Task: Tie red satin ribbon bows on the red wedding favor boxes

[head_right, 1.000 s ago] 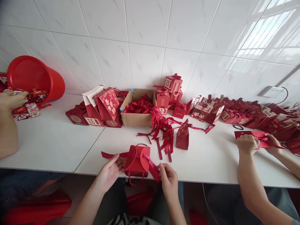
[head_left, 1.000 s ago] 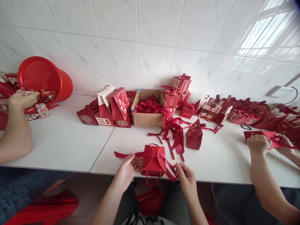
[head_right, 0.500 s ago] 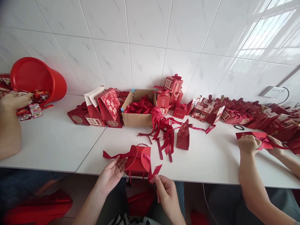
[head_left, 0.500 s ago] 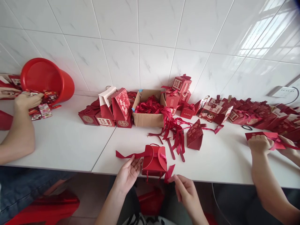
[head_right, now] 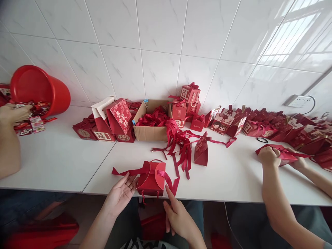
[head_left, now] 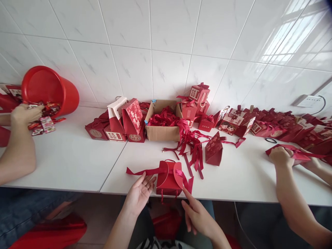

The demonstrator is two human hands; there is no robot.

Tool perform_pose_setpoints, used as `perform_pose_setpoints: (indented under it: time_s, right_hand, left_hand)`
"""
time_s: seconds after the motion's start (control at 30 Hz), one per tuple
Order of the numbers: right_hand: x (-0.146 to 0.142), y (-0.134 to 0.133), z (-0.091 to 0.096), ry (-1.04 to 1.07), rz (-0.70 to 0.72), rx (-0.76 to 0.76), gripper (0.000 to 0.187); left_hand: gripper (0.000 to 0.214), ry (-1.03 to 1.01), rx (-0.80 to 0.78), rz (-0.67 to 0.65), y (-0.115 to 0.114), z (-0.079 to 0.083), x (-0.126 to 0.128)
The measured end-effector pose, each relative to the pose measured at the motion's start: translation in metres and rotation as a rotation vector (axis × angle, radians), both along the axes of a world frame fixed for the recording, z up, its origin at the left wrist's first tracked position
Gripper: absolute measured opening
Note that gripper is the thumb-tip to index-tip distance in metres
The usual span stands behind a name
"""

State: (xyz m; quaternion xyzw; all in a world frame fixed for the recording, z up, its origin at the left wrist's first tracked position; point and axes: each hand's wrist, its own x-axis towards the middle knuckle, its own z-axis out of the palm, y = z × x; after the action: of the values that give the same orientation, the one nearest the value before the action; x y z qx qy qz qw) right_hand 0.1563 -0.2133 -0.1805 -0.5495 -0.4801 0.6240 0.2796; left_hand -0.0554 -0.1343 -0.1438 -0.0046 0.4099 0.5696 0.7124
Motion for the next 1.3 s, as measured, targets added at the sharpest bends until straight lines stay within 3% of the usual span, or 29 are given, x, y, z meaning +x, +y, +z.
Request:
perform_pose_setpoints:
  time_s: [0.07, 0.17, 0.33, 0.43, 0.6, 0.7, 0.87, 1.13, 1.23, 1.3]
  right_hand:
    - [-0.005, 0.005, -0.003, 0.062, -0.053, -0.012, 0.081]
    - [-0.010, 0.014, -0.009, 0.127, -0.265, 0.066, 0.080]
    - [-0.010, 0.028, -0.015, 0.113, -0.546, 0.522, 0.043]
    - [-0.013, 0.033, -0.011, 0.154, -0.605, 0.618, 0.037]
    - [-0.022, 0.040, -0.002, 0.516, -0.740, 0.563, 0.033]
    - [-0.022, 0.046, 0.003, 0.797, -0.839, 0.432, 0.016]
    - [-0.019, 0.051, 0.015, 1.074, -0.949, 0.225, 0.020]
    - [-0.008, 0.060, 0.033, 1.272, -0.855, 0.021, 0.019]
    - [-0.005, 0.064, 0.037, 1.168, -0.904, 0.100, 0.024]
    - [-0.002, 0.067, 0.040, 1.066, -0.934, 0.206, 0.021]
  left_hand:
    - [0.016, 0.000, 0.006, -0.003, 0.000, -0.001, 0.000]
    - [0.018, 0.010, 0.018, -0.009, 0.000, -0.003, -0.002]
    - [0.016, 0.045, 0.034, -0.005, 0.002, -0.005, -0.006]
    - [0.016, 0.058, 0.058, 0.005, 0.004, -0.003, -0.007]
    - [0.014, 0.079, 0.098, 0.010, 0.004, 0.002, -0.009]
    - [0.014, 0.099, 0.118, 0.012, 0.003, 0.001, -0.011]
    - [0.015, 0.124, 0.151, 0.014, 0.004, 0.002, -0.014]
    - [0.017, 0.148, 0.199, 0.058, 0.008, 0.022, -0.016]
    - [0.004, 0.220, 0.290, 0.101, 0.008, 0.030, -0.016]
    - [0.008, 0.263, 0.355, 0.136, 0.007, 0.036, -0.016]
